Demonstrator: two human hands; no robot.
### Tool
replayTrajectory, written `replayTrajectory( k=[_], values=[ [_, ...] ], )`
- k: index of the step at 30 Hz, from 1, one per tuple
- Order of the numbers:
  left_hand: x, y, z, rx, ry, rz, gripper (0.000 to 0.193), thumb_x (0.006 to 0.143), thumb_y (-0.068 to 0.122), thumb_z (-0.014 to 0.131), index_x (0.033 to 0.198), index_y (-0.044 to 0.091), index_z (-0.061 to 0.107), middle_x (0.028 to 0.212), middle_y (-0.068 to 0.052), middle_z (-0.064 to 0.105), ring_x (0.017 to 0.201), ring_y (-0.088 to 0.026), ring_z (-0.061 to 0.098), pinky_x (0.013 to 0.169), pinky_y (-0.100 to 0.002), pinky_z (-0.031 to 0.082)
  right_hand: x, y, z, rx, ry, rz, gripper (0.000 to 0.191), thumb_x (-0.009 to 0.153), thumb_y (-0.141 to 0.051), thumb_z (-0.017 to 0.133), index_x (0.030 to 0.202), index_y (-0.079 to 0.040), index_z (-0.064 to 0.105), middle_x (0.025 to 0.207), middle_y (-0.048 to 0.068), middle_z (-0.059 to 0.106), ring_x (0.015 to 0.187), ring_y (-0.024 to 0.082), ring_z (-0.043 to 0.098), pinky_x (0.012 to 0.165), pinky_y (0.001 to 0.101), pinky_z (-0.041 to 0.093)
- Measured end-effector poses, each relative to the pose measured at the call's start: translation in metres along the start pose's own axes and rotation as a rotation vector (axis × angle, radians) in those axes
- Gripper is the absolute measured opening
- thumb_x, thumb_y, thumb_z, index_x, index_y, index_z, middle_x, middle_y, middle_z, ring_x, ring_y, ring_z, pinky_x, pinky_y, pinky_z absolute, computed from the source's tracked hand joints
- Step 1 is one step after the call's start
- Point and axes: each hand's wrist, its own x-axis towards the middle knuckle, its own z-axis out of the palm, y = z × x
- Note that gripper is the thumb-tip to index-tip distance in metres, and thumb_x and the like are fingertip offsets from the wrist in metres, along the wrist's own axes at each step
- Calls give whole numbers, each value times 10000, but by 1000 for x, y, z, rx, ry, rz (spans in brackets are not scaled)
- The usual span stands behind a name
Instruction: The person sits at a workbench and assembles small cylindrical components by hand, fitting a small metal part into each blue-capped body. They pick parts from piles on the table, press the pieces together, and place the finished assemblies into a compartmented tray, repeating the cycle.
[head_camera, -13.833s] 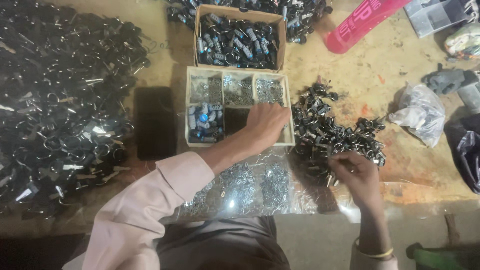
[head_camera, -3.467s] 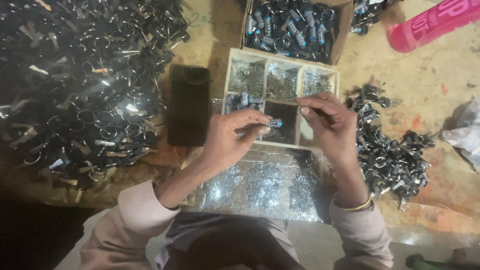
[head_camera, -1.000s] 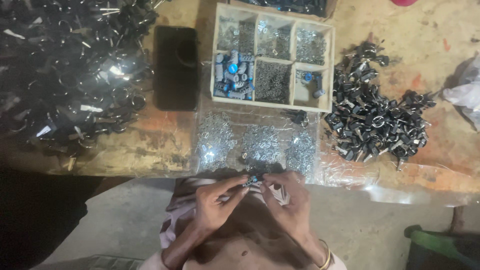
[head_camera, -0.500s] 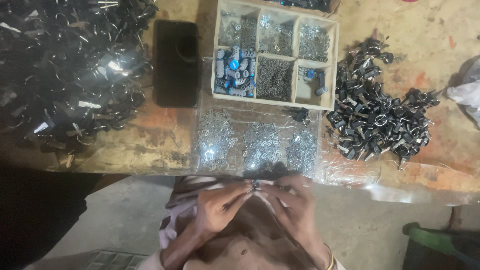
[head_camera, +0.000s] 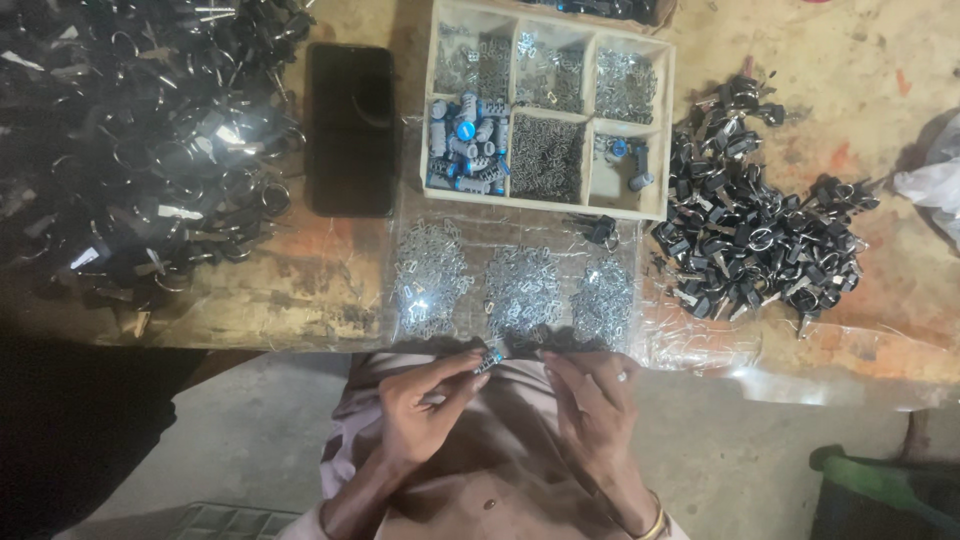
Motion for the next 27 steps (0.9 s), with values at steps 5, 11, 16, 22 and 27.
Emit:
replayTrajectory(
  k=[5, 11, 16, 22, 27],
  values=[
    [4, -1, 3, -47, 12, -10, 293, 834, -6, 822, 1123, 14, 772, 1110, -95, 809, 901, -90, 771, 624, -199, 614, 14, -11, 4, 29, 74, 64, 185, 891, 12, 770, 1043, -87, 732, 1027, 6, 765, 901, 137, 713, 881, 298, 456],
    [6, 0, 1, -65, -28, -17, 302, 849, 0, 813, 1146, 11, 764, 1131, -96, 801, 875, -70, 768, 600, -189, 617, 22, -25, 11, 164, -19, 169, 147, 812, 16, 767, 943, -50, 767, 947, 72, 759, 900, 194, 674, 843, 294, 482],
    [6, 2, 2, -26, -22, -58, 302, 842, 10, 830, 1138, 24, 777, 1135, -93, 815, 786, -79, 763, 577, -198, 593, 18, -27, 22, 325, -20, 188, 144, 841, 12, 763, 975, -41, 750, 934, 44, 769, 867, 160, 717, 884, 299, 502],
    [5, 6, -1, 92, -53, 168, 331, 846, -25, 790, 1169, 34, 748, 1198, -118, 774, 994, -177, 799, 667, -239, 647, 9, -22, 24, 292, -67, 251, 205, 754, -35, 830, 928, -61, 724, 876, 24, 753, 776, 152, 653, 842, 309, 474],
    [5, 9, -3, 310, -60, 469, 276, 870, 7, 803, 1134, 68, 749, 1171, -95, 773, 969, -204, 795, 754, -286, 641, 11, -19, 9, 102, -132, 167, 228, 733, -133, 883, 888, -111, 718, 845, -10, 727, 769, 155, 639, 838, 333, 449]
  ],
)
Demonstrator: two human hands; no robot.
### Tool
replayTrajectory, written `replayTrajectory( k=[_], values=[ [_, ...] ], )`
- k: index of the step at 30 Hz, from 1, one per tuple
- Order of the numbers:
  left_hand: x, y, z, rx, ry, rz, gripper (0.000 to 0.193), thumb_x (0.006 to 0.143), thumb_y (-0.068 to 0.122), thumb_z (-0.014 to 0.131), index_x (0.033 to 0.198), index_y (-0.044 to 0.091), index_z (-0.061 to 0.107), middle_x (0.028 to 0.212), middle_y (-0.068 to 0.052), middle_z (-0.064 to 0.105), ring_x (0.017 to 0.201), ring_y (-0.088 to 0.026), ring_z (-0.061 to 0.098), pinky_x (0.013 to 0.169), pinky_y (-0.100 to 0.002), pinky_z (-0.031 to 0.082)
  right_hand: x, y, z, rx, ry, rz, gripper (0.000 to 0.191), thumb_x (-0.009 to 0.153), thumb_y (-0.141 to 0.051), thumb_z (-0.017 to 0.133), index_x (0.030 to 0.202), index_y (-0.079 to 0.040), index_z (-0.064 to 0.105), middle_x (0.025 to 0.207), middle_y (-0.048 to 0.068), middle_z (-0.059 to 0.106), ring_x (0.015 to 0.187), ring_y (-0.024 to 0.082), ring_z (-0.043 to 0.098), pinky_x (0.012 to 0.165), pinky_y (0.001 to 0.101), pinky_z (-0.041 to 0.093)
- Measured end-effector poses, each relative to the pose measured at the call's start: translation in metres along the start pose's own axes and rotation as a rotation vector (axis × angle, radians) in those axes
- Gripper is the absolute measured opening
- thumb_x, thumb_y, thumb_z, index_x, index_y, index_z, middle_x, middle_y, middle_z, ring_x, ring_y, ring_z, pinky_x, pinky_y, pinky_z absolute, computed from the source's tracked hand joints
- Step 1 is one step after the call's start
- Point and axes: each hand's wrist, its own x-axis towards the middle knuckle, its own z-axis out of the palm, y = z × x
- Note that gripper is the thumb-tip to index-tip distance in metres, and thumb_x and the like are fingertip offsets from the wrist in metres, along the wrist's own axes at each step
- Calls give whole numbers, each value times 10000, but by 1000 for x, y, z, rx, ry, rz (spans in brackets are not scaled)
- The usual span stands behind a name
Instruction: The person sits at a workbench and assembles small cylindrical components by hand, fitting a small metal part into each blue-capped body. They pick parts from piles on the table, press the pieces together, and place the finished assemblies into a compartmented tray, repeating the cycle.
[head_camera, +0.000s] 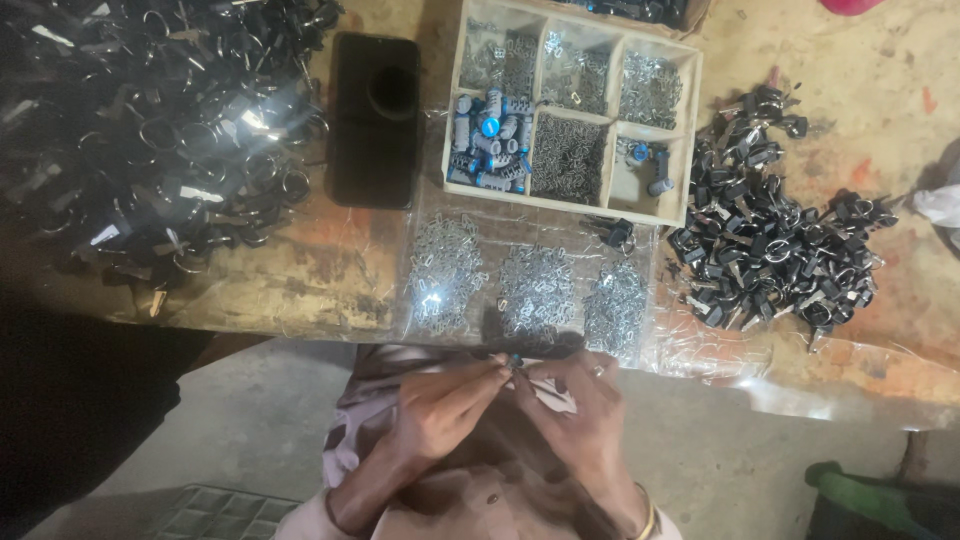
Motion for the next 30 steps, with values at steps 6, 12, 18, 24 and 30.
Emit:
replayTrajectory(
  k=[6, 12, 18, 24, 30],
  values=[
    [-6, -3, 1, -195, 27, -207, 274, 864, -2, 800, 1131, 41, 758, 1162, -119, 776, 973, -181, 798, 734, -254, 666, 13, -4, -8, -237, 79, -248, 315, 713, -210, 889, 1000, -149, 774, 1146, 30, 662, 1074, 269, 577, 940, 410, 351],
    [-10, -6, -1, -344, 71, -458, 285, 842, -7, 813, 1123, 24, 778, 1138, -112, 802, 844, -73, 764, 599, -185, 594, 10, 5, -3, -168, 58, -288, 216, 776, -110, 846, 965, -169, 761, 1080, -42, 697, 1066, 219, 613, 997, 395, 354],
    [-8, -6, 0, -374, 82, -473, 294, 850, -6, 816, 1140, 11, 768, 1137, -119, 802, 834, -61, 747, 597, -180, 591, 2, 7, 5, 205, -13, -48, 166, 837, -12, 795, 991, -60, 759, 981, 46, 758, 945, 173, 697, 847, 307, 521],
    [-5, -3, -2, -355, 48, -514, 290, 844, -11, 814, 1130, 12, 768, 1141, -111, 807, 759, -51, 729, 567, -184, 571, 5, -1, 16, 189, 11, -55, 177, 814, 7, 805, 981, -36, 764, 940, 65, 747, 857, 192, 666, 783, 306, 510],
    [-2, -2, -3, -245, 69, -340, 309, 853, -21, 797, 1156, 23, 753, 1156, -111, 785, 921, -132, 790, 630, -212, 620, 3, -3, 20, 352, -16, 117, 197, 823, -15, 810, 998, -26, 721, 937, 49, 737, 834, 150, 671, 755, 271, 540]
  ],
)
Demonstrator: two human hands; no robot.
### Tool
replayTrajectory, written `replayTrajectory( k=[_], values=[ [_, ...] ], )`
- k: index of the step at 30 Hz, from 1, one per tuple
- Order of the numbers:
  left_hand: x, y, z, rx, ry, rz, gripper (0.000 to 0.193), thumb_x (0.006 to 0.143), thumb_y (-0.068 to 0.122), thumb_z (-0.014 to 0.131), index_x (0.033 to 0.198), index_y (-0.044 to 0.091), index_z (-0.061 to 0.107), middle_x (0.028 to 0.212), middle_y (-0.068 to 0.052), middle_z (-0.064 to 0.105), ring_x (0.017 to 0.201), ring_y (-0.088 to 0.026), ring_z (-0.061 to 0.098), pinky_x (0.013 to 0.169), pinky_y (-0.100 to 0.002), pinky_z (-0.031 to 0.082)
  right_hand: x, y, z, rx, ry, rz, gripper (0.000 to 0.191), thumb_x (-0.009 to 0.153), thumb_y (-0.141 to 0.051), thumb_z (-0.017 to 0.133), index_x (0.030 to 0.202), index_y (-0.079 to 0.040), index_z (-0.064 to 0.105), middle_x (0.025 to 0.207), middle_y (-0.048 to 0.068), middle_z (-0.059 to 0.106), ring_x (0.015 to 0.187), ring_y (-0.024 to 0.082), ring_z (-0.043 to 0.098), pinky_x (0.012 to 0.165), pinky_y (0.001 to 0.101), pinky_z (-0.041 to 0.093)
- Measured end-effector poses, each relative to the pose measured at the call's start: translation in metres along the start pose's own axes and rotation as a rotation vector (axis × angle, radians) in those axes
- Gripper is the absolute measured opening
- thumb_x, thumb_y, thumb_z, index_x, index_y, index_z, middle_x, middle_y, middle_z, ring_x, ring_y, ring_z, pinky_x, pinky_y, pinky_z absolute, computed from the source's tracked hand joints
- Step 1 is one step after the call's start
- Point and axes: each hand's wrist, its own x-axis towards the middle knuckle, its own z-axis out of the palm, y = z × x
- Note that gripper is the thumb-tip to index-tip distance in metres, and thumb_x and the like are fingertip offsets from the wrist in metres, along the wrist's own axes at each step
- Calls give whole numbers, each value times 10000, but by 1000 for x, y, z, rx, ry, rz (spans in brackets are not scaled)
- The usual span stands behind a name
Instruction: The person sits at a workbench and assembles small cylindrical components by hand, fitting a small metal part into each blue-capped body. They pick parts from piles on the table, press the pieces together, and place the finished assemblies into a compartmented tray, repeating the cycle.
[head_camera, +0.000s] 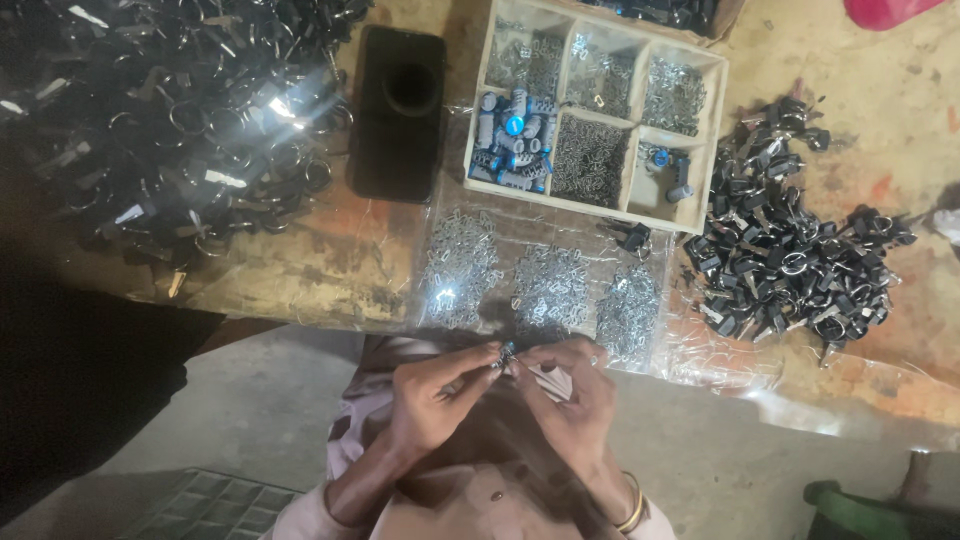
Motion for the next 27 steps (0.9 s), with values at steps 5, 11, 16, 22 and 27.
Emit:
replayTrajectory(
  k=[5, 11, 16, 22, 27],
  values=[
    [-2, -2, -3, 138, 10, 114, 301, 842, -4, 818, 1133, 46, 762, 1165, -95, 777, 922, -142, 794, 655, -233, 636, 1, -5, -6, -336, -46, -276, 227, 799, -118, 866, 1004, -150, 773, 967, -41, 760, 858, 111, 655, 897, 330, 409],
    [-9, -6, -23, 93, 103, -47, 285, 824, 3, 835, 1101, 42, 780, 1134, -113, 797, 804, -125, 796, 600, -228, 633, 19, -12, 5, -482, -70, -423, 383, 805, -188, 867, 1172, -267, 790, 1263, 2, 603, 1184, 223, 517, 1013, 426, 306],
    [-13, -3, -31, 28, 215, -61, 249, 850, -21, 806, 1096, 4, 770, 1116, -151, 793, 921, -152, 786, 719, -230, 647, 23, -13, 12, -605, -82, -471, 427, 731, -221, 868, 1142, -270, 760, 1371, 62, 551, 1304, 332, 462, 1112, 540, 241],
    [-8, -1, -27, 23, 204, -134, 252, 812, -12, 834, 1060, 3, 791, 1055, -134, 818, 828, -134, 762, 624, -218, 584, 24, -10, 8, -590, -106, -465, 442, 773, -229, 889, 1193, -265, 758, 1430, 11, 543, 1334, 281, 461, 1145, 520, 243],
    [-6, 3, -27, -17, 220, -106, 248, 838, -5, 810, 1083, 0, 771, 1096, -135, 801, 897, -136, 776, 654, -212, 618, 25, -12, 10, -672, -140, -475, 481, 720, -174, 866, 1187, -255, 788, 1450, 48, 540, 1326, 305, 449, 1118, 536, 247]
  ],
)
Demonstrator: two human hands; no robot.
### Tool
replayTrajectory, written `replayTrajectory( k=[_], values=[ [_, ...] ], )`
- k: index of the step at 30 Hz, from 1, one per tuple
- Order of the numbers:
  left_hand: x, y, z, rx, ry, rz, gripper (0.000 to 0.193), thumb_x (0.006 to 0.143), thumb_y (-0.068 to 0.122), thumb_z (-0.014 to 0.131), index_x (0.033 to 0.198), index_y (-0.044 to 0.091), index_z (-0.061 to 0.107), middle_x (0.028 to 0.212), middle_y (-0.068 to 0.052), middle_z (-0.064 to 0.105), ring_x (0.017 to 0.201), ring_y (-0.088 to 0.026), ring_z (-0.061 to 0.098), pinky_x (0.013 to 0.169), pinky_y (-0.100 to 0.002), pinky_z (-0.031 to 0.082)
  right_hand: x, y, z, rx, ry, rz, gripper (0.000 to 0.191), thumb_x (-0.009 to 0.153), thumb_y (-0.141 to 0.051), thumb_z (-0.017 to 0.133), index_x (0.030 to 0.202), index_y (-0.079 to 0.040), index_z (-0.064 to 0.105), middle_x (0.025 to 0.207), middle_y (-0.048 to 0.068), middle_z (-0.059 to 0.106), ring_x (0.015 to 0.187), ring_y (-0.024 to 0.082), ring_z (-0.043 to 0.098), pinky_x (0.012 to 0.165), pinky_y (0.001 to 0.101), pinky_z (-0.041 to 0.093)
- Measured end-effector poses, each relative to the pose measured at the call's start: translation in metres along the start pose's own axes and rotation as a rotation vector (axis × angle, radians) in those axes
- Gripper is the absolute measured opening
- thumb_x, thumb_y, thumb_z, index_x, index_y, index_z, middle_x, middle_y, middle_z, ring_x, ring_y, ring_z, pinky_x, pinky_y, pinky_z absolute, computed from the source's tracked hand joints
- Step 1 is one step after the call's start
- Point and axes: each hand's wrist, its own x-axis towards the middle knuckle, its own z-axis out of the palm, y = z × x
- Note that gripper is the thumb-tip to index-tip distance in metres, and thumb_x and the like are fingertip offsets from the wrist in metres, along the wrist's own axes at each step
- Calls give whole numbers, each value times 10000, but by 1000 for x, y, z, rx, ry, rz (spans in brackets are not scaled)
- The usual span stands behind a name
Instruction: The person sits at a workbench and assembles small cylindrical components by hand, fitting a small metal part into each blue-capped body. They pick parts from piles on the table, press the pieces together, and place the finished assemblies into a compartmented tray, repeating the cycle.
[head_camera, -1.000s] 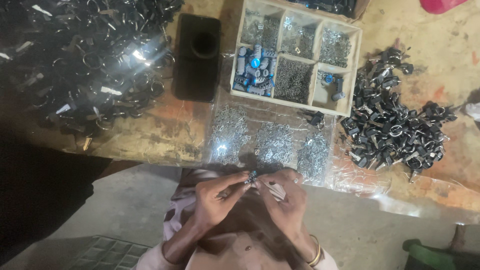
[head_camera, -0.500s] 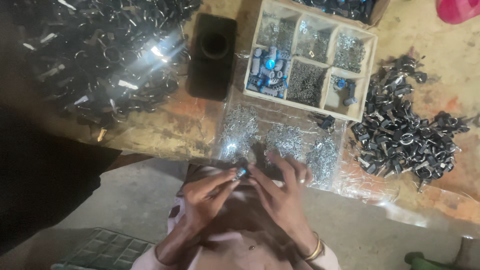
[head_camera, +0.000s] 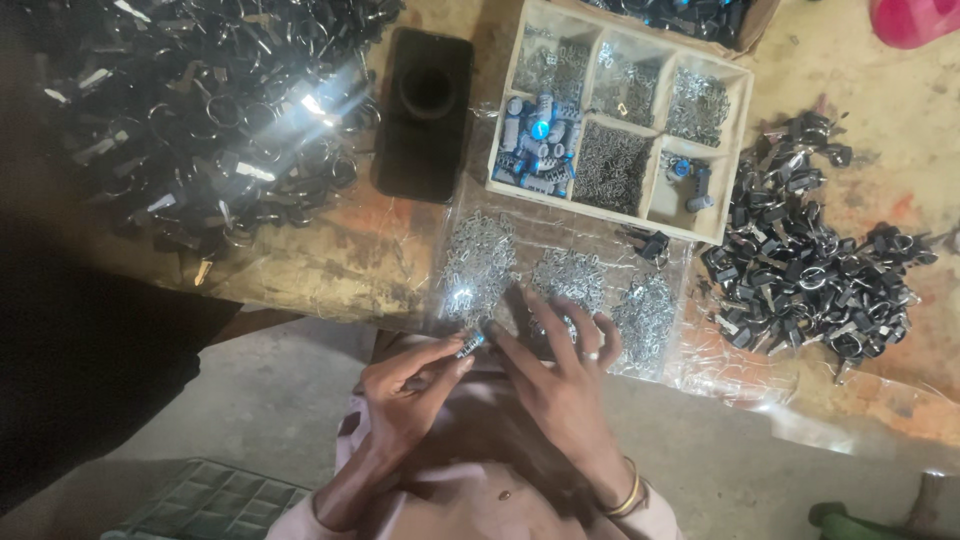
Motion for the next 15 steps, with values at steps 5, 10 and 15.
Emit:
replayTrajectory(
  k=[5, 10, 15],
  values=[
    [0, -2, 2, -50, -30, 0, 260, 849, -9, 800, 1106, -5, 760, 1094, -136, 796, 895, -122, 780, 639, -205, 622, -5, 8, 2, 156, 173, -49, 290, 772, -182, 862, 1040, -242, 772, 1254, -41, 661, 1228, 242, 556, 1108, 462, 262],
    [-3, -10, 16, -43, -131, -46, 275, 846, -21, 823, 1116, 4, 781, 1077, -130, 823, 651, -54, 699, 516, -184, 521, -15, 12, -5, 375, 120, 139, 167, 815, -78, 810, 976, -97, 770, 982, 1, 759, 962, 162, 666, 996, 366, 335],
    [-2, -12, 24, -108, -201, -39, 322, 854, -8, 807, 1171, 27, 760, 1135, -107, 804, 646, -27, 691, 470, -178, 499, -16, 7, -9, 463, 107, 219, 191, 844, -38, 785, 1031, -76, 782, 976, 18, 761, 901, 168, 646, 912, 327, 383]
  ],
)
